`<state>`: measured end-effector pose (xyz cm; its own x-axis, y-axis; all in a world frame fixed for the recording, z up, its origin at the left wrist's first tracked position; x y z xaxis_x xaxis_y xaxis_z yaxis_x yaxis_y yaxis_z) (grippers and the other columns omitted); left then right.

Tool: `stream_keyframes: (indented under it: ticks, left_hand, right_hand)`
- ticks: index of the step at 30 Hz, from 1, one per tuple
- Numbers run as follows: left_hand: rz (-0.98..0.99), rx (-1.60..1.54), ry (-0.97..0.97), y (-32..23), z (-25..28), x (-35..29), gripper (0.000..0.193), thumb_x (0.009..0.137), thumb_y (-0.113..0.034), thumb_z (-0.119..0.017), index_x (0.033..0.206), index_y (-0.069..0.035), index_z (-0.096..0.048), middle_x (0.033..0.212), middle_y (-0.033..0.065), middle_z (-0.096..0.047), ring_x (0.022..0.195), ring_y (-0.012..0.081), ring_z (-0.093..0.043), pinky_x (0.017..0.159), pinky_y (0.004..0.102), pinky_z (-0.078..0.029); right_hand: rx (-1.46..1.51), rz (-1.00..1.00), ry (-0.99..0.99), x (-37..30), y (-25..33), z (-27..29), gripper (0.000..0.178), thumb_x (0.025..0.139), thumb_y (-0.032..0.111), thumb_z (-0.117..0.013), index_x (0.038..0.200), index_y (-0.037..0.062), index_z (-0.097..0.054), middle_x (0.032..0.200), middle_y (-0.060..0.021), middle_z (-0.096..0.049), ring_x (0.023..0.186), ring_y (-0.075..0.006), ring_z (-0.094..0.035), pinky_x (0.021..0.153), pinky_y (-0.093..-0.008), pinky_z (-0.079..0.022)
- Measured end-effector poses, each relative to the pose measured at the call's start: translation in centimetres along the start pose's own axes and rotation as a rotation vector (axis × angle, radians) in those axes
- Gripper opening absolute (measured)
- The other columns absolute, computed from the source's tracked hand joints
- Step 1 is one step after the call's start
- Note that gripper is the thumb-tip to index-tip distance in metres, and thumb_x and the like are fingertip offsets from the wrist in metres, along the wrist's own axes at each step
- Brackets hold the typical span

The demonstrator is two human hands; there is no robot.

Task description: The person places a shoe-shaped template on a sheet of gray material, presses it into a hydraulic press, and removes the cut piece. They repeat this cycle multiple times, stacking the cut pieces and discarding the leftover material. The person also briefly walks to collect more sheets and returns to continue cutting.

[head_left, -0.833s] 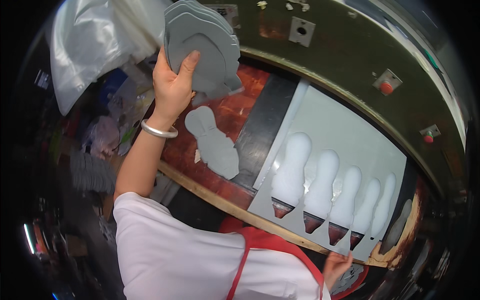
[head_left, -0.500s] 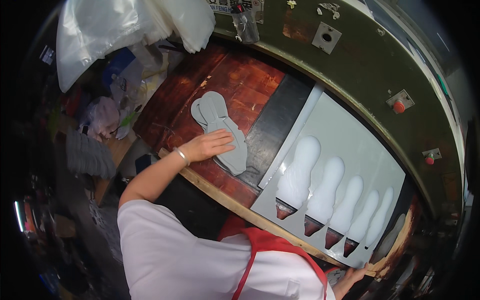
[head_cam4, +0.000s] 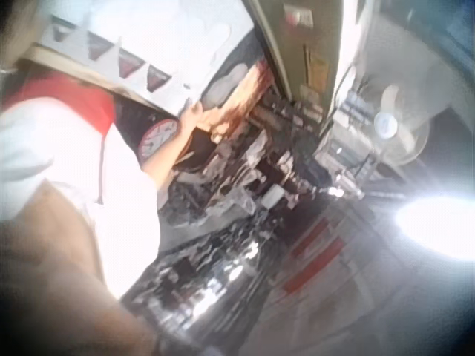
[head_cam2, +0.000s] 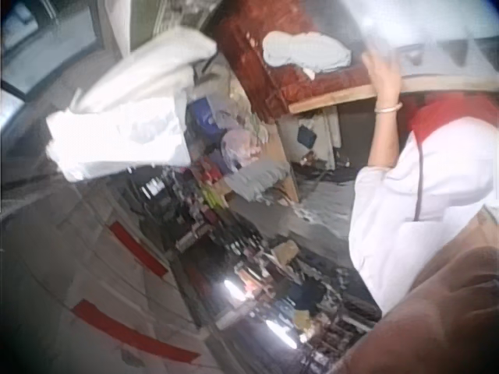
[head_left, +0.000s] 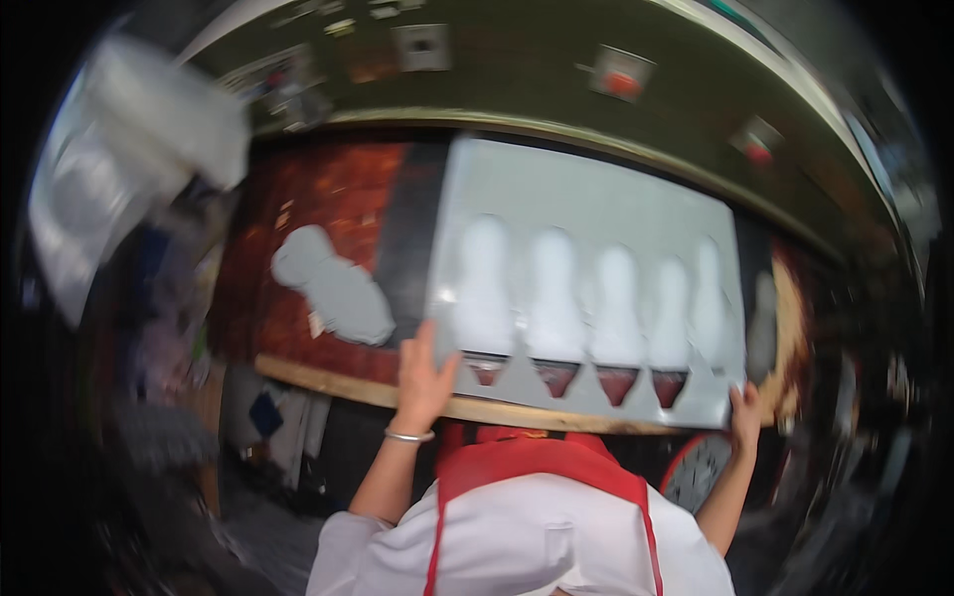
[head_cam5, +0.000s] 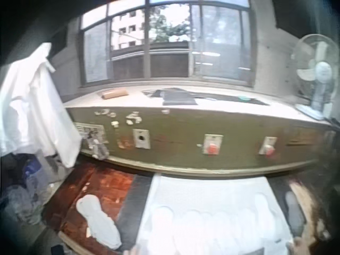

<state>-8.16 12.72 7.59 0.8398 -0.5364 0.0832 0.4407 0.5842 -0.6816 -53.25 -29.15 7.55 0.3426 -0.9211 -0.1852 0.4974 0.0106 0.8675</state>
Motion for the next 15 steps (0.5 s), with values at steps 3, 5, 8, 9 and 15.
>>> stream_keyframes:
  ticks: [3,5,8,9,15]
  left_hand:
    - [0.139,-0.339,-0.022,1.4,0.0,0.6,0.049,0.090,-0.007,-0.060,0.134,0.004,-0.042,0.119,0.0197,-0.059,0.106,0.0246,-0.059,0.096,0.0337,-0.043]
    - [0.281,-0.532,0.235,2.5,0.2,-0.7,0.042,0.090,-0.001,-0.056,0.130,0.004,-0.045,0.115,0.0108,-0.061,0.103,0.0141,-0.056,0.089,0.0278,-0.045]
    - [0.166,-0.488,0.593,1.4,2.4,-3.4,0.039,0.081,0.005,-0.062,0.118,-0.001,-0.052,0.100,0.0009,-0.060,0.091,0.0100,-0.058,0.082,0.0255,-0.048]
    - [0.368,-0.620,0.708,2.4,2.1,-4.7,0.039,0.079,0.005,-0.062,0.116,-0.001,-0.053,0.092,-0.0024,-0.059,0.082,0.0080,-0.057,0.073,0.0238,-0.048]
    - [0.226,-0.226,0.273,2.5,-1.6,7.0,0.044,0.082,-0.011,-0.067,0.122,0.004,-0.054,0.079,0.0064,-0.066,0.069,0.0116,-0.058,0.064,0.0277,-0.050]
  right_hand:
    - [0.276,-0.016,0.164,-3.6,2.7,0.8,0.015,0.090,0.008,-0.062,0.102,-0.0004,-0.061,0.087,-0.0018,-0.066,0.074,-0.0081,-0.059,0.070,-0.0238,-0.048]
    - [0.328,-0.128,0.268,-7.0,2.7,1.7,0.021,0.087,0.006,-0.065,0.107,-0.0013,-0.062,0.090,-0.0041,-0.068,0.074,-0.0086,-0.062,0.068,-0.0240,-0.050]
    - [0.142,-0.355,0.384,-10.0,0.4,2.8,0.015,0.083,0.006,-0.070,0.095,-0.0010,-0.068,0.085,-0.0015,-0.069,0.072,-0.0081,-0.063,0.064,-0.0235,-0.050]
    - [-0.108,-0.504,0.380,-10.4,-1.8,3.2,0.015,0.080,0.011,-0.074,0.088,0.0000,-0.069,0.079,-0.0024,-0.069,0.069,-0.0068,-0.062,0.062,-0.0248,-0.050]
    - [-0.688,0.271,-0.418,-1.5,1.2,6.4,0.062,0.071,0.021,-0.078,0.126,0.0060,-0.054,0.122,-0.0254,-0.054,0.114,-0.0393,-0.051,0.096,-0.0456,-0.041]
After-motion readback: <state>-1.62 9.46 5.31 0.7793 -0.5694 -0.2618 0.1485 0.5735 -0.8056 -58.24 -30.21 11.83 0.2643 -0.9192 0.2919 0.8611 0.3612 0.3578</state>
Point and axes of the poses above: each hand's wrist, its own x-axis towards the middle knuckle, its own z-axis out of the back of the hand, y = z × x, the point moved 9 cm from there along x, towards the middle knuckle
